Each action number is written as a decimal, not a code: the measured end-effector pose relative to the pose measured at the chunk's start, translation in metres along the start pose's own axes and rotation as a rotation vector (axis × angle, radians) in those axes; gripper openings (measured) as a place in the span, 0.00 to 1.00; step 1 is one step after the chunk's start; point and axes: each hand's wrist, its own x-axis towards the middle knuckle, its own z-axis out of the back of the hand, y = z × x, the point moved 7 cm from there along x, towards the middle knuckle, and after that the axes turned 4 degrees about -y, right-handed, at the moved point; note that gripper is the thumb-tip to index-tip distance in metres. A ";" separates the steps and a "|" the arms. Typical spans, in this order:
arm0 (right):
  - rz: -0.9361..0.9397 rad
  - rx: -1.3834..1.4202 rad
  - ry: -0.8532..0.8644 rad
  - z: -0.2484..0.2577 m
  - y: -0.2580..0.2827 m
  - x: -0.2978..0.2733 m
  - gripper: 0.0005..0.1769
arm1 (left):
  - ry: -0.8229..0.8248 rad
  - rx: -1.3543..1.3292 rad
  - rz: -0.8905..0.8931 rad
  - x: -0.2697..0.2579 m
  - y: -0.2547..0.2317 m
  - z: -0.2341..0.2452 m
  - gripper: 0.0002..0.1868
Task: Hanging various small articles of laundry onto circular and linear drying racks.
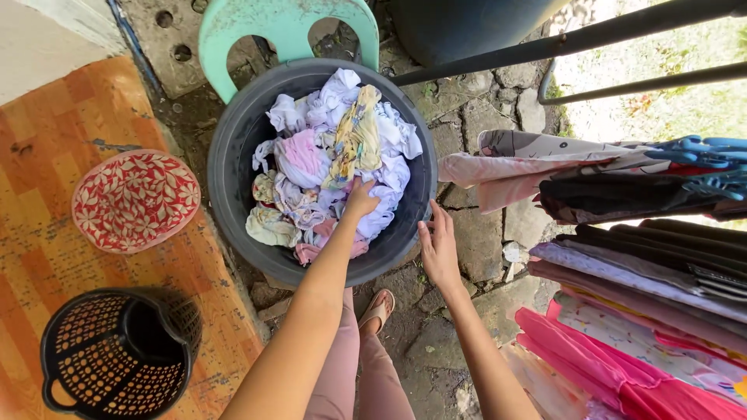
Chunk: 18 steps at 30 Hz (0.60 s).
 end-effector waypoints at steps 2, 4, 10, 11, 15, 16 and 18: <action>-0.014 0.000 -0.007 -0.006 -0.008 0.005 0.30 | 0.032 -0.009 0.082 0.007 0.014 -0.001 0.30; -0.028 0.003 -0.005 -0.012 -0.010 0.004 0.30 | 0.061 -0.013 0.170 0.004 0.006 0.021 0.25; -0.113 0.083 0.046 -0.031 0.011 0.020 0.29 | 0.046 -0.929 0.460 -0.021 -0.056 0.128 0.13; -0.099 0.081 0.065 -0.036 0.016 0.022 0.31 | 0.064 -1.018 0.506 -0.030 -0.069 0.141 0.12; -0.057 0.222 0.153 -0.053 0.042 0.033 0.45 | 0.168 -1.232 0.397 -0.046 -0.156 0.210 0.21; -0.053 0.222 0.154 -0.053 0.046 0.035 0.45 | 0.164 -1.232 0.394 -0.048 -0.173 0.225 0.21; -0.092 0.504 0.291 -0.061 0.056 0.035 0.48 | 0.202 -1.277 0.397 -0.055 -0.209 0.252 0.20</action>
